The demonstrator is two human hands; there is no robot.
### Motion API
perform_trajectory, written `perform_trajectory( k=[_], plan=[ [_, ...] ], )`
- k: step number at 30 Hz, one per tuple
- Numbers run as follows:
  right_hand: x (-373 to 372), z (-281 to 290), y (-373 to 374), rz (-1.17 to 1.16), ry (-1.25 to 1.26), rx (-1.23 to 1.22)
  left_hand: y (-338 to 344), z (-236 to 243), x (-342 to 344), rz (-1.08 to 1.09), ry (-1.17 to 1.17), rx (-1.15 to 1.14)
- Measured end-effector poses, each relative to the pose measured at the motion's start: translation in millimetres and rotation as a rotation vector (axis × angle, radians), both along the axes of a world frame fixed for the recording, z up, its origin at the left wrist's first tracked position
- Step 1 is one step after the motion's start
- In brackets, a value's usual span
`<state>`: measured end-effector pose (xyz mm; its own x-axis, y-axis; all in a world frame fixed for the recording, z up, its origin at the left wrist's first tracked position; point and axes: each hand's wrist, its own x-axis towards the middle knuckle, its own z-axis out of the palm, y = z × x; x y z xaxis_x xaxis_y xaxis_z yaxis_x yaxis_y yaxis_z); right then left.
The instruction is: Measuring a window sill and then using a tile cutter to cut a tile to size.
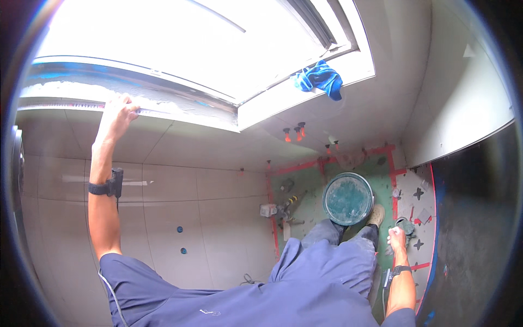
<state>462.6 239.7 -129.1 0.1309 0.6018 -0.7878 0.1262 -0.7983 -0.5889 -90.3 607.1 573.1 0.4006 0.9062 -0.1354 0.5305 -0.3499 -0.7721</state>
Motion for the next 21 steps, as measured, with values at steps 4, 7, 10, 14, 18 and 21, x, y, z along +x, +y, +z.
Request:
perform_trajectory(
  k=[4, 7, 10, 14, 18, 21],
  plan=[
    [-1.6, -5.6, 4.1, 0.014, -0.002, 0.0, 1.6, -0.1, -3.3, 0.03, -0.01, -0.002],
    [0.0, -7.4, 5.5, 0.014, -0.006, -0.001, 2.6, -1.1, -3.8, 0.069, -0.019, -0.02],
    [-0.5, -6.0, 8.6, 0.007, -0.01, -0.003, 1.8, -3.5, -5.5, 0.108, -0.036, -0.03],
    [0.9, -7.7, 13.2, 0.003, 0.012, -0.017, 2.1, -2.2, -13.4, 0.027, -0.07, -0.046],
    [-0.5, -9.8, 20.4, 0.017, 0.008, -0.03, -0.8, -1.7, -13.7, 0.071, -0.059, -0.048],
    [-1.5, -14.4, 25.0, 0.042, 0.005, -0.055, -1.9, -5.5, -14.6, 0.059, -0.061, -0.026]
  ],
)
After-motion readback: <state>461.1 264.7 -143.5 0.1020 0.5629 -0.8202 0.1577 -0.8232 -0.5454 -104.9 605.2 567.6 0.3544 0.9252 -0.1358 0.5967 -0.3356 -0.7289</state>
